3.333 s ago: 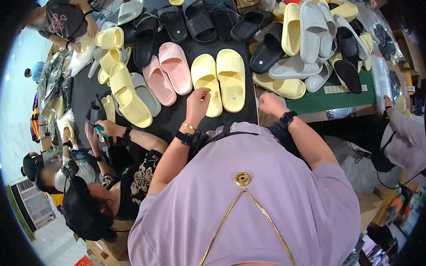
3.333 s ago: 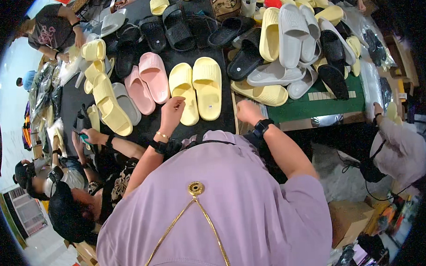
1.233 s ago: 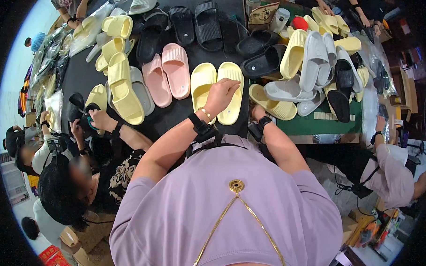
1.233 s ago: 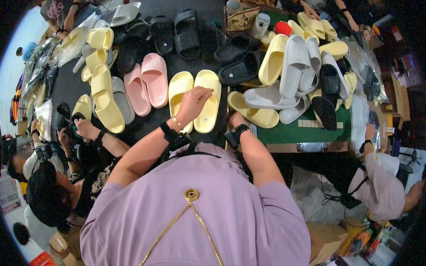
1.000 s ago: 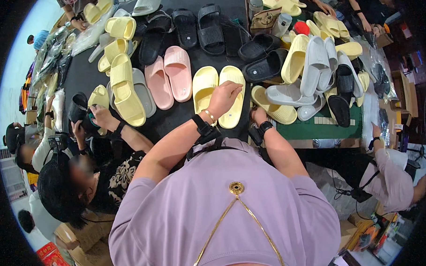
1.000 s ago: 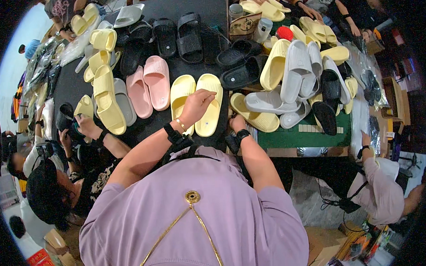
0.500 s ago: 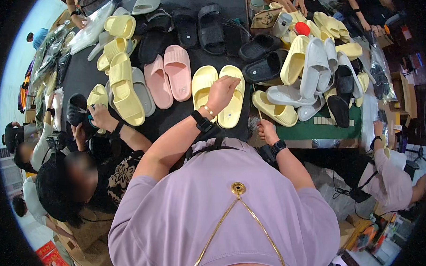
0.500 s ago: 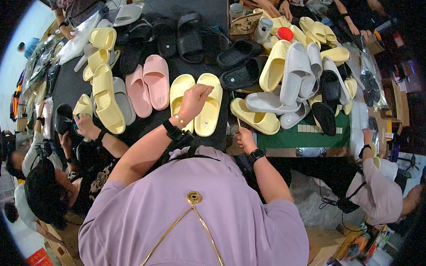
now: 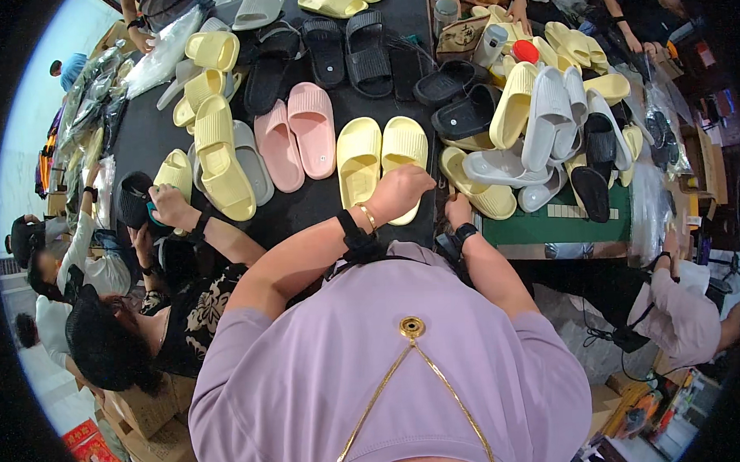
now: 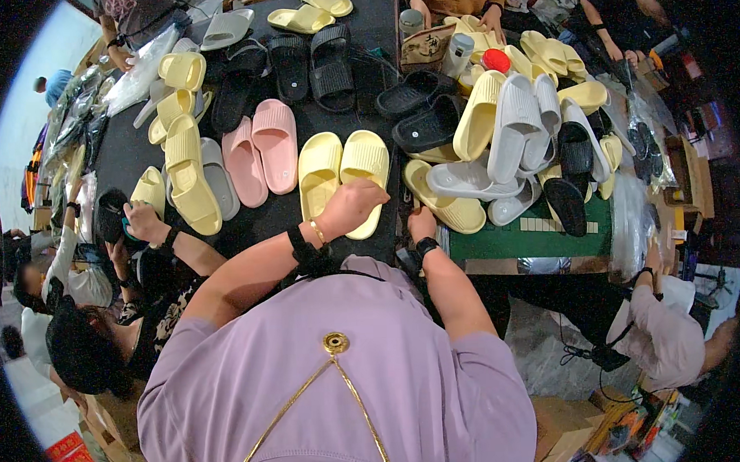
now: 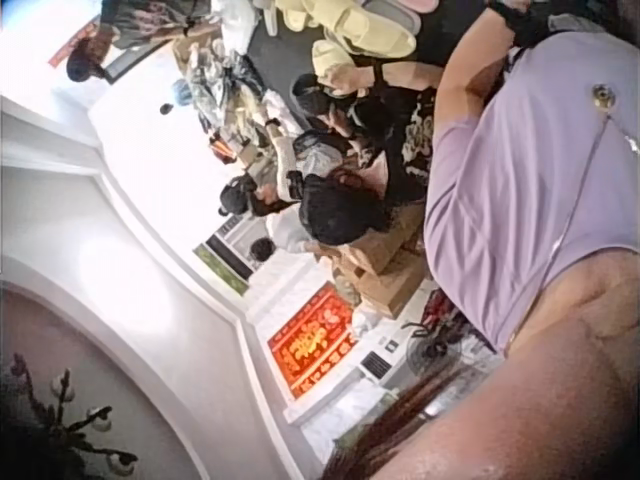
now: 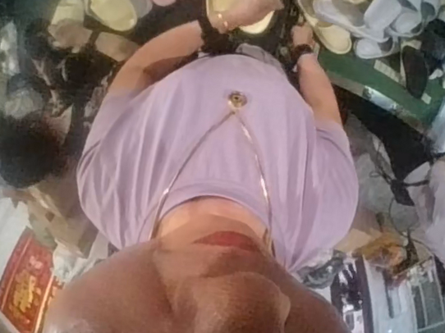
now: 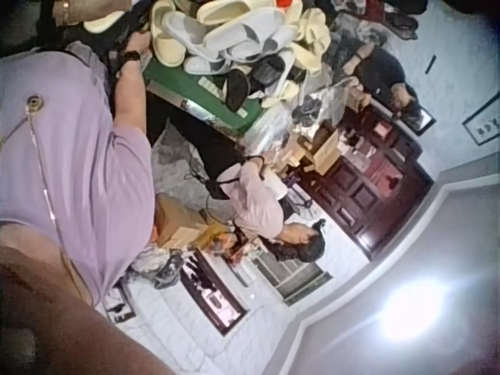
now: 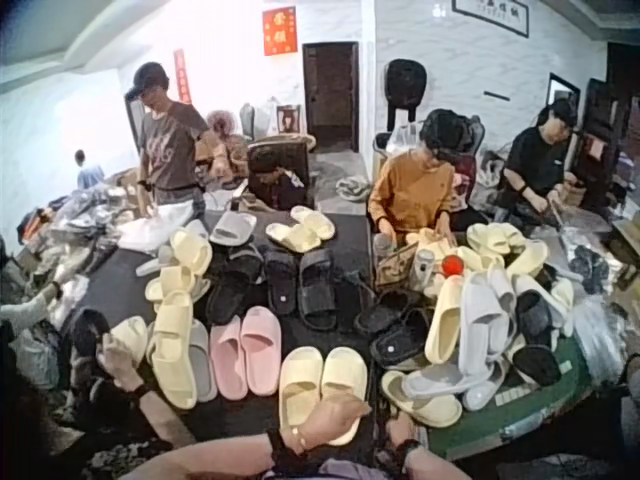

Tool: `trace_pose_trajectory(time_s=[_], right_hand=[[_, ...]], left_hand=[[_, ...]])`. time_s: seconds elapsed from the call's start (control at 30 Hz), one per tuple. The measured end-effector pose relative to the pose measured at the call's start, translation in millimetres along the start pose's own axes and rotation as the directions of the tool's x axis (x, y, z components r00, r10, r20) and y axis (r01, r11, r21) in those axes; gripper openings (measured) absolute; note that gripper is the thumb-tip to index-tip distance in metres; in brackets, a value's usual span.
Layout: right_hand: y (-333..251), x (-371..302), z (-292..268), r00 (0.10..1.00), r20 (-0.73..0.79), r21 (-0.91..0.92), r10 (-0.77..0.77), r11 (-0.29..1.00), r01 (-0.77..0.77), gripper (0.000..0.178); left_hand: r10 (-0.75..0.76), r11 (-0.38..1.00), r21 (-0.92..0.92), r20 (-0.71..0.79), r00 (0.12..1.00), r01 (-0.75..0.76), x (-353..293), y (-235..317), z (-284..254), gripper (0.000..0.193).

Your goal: The recorder is inspecting, trimming, and cleaning pairs of sandals at a workstation in a shoe factory.

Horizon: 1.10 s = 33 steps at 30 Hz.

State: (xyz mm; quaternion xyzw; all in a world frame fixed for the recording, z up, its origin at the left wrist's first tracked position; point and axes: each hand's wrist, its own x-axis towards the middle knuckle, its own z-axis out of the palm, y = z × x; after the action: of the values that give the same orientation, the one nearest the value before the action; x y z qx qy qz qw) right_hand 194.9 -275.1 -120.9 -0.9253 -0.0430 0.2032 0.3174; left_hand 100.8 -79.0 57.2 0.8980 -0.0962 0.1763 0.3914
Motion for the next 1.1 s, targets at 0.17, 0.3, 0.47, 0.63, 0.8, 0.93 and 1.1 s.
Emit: trace_pose_trajectory(time_s=[0.17, 0.3, 0.47, 0.63, 0.8, 0.93, 1.1], right_hand=[[0, 3, 13, 0.999, 0.022, -0.008, 0.041, 0.999, -0.041, 0.025], [6, 20, 25, 0.998, -0.042, 0.071, -0.041, 0.997, 0.044, 0.024], [-40, -1, -11, 0.984, 0.144, -0.245, -0.108, 0.959, 0.141, 0.021], [-8, -20, -47, 0.997, 0.069, -0.314, 0.036, 0.949, -0.013, 0.023], [23, -46, -83, 0.968, -0.066, -0.326, 0.242, 0.912, -0.250, 0.028], [51, -38, -70, 0.968, -0.085, -0.322, 0.236, 0.913, -0.251, 0.025], [50, -40, -75, 0.980, -0.075, -0.298, 0.185, 0.933, -0.199, 0.024]], left_hand=[[-0.014, 1.000, 0.013, -0.003, 1.000, 0.014, 4, -1, 1, 0.013], [-0.074, 0.986, -0.146, 0.028, 0.997, 0.077, 12, 6, 0, 0.026], [-0.172, 0.962, -0.119, 0.428, 0.887, 0.244, 2, 10, -5, 0.032], [-0.297, 0.925, -0.100, 0.407, 0.864, 0.365, -12, 2, -17, 0.027], [-0.400, 0.879, -0.087, 0.400, 0.825, 0.468, -31, -16, -23, 0.027], [-0.407, 0.874, -0.079, 0.419, 0.811, 0.479, -31, -15, -24, 0.027], [-0.415, 0.871, -0.075, 0.413, 0.810, 0.485, -34, -16, -27, 0.028]])
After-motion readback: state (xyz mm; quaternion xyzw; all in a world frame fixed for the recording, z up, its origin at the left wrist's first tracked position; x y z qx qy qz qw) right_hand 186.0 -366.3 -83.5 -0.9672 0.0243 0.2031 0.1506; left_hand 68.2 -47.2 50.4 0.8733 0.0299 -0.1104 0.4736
